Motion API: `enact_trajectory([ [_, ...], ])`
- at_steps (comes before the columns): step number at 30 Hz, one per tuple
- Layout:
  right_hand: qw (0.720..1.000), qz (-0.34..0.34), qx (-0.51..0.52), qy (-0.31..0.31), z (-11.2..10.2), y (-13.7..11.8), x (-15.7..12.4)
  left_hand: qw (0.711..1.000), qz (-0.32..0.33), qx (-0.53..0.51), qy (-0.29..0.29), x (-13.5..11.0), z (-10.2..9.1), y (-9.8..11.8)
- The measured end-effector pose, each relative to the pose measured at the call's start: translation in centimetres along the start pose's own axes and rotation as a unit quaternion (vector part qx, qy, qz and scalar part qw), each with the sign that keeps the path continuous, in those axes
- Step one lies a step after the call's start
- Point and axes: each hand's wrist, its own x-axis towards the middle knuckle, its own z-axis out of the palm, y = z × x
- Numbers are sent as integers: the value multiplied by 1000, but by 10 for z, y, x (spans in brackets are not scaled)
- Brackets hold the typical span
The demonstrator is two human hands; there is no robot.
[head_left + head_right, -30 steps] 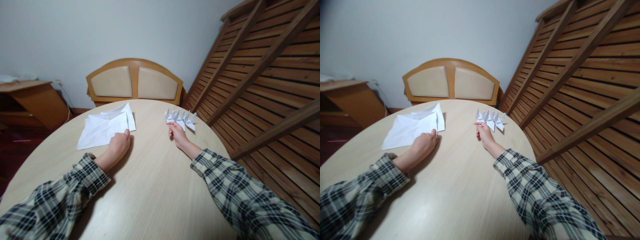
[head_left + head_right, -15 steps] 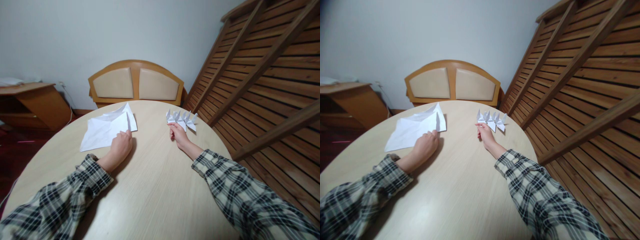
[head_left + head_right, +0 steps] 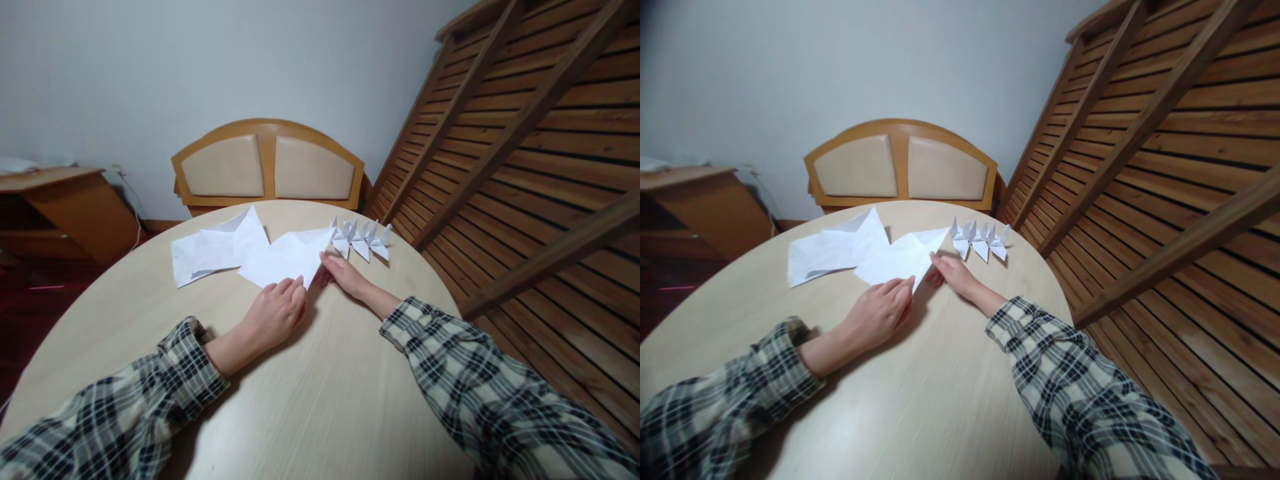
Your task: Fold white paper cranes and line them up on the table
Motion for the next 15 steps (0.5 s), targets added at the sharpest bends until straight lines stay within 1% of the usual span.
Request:
enact_trajectory([
  [3,1000,-14,-6,-21,1,2,-2,998,43,-50,-13,-2,0,9],
  [5,1000,-18,7,-21,0,5,-1,993,58,-104,-12,-2,-1,11],
  [7,1000,-21,4,4,-3,9,1,984,68,-165,5,-2,-1,9],
  [9,999,-20,20,18,-6,11,3,975,71,-207,38,-2,-1,0],
  [10,999,-17,34,22,-7,11,3,973,56,-218,54,-2,1,-7],
  [11,998,-13,52,22,-9,11,3,970,31,-226,89,-3,3,-16],
  [13,996,-7,85,21,-12,11,3,956,-63,-241,155,-3,9,-37],
  [15,994,0,107,18,-15,10,3,924,-164,-263,225,-3,19,-59],
])
